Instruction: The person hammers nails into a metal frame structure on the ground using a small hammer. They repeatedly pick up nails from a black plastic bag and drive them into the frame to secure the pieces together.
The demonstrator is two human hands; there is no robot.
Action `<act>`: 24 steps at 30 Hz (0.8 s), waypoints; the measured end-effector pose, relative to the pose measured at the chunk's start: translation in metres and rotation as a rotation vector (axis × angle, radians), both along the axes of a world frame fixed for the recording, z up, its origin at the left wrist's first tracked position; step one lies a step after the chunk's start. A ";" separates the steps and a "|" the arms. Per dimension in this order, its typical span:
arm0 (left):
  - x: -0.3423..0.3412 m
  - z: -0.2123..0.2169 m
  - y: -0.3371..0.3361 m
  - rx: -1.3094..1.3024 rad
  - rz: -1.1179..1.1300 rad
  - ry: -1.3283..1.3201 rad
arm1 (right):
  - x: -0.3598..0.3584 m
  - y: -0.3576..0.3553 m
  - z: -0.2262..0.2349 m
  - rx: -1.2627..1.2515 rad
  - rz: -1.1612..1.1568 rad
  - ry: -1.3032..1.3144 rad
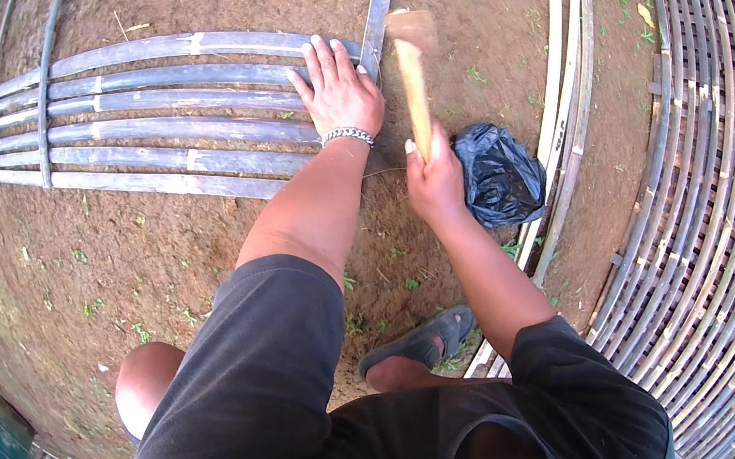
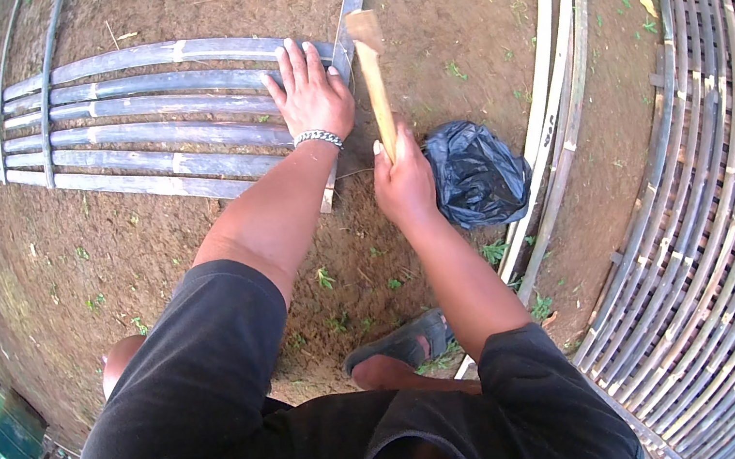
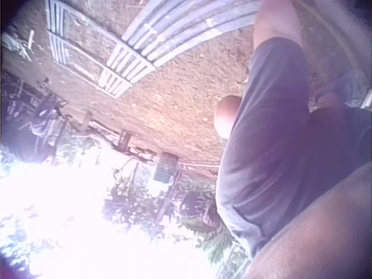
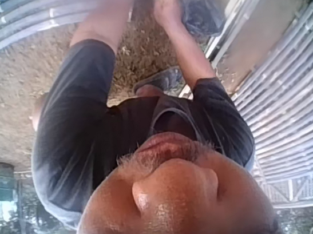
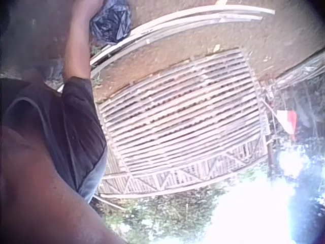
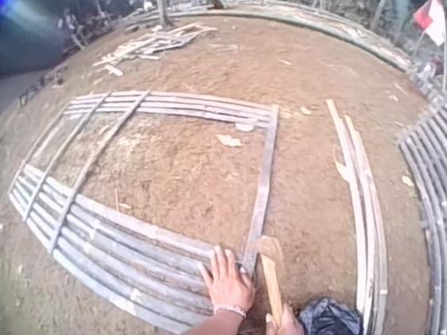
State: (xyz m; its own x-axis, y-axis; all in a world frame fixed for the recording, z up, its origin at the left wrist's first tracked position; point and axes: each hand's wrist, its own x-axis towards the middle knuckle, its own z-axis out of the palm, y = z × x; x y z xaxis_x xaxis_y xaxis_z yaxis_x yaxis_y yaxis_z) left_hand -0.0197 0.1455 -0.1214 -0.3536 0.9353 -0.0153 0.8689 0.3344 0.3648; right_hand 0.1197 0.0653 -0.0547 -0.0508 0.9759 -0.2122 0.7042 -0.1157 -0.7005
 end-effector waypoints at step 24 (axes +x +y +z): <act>-0.001 -0.001 0.001 -0.017 -0.009 0.007 | -0.019 -0.026 -0.016 0.084 -0.151 0.028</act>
State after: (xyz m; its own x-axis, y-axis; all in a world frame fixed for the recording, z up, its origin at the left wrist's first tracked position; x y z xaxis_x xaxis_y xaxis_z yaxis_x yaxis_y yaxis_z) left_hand -0.0208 0.1468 -0.1219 -0.3449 0.9382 -0.0287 0.8746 0.3323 0.3531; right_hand 0.1011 0.0394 -0.0705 0.0933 0.9871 -0.1305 0.6632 -0.1593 -0.7313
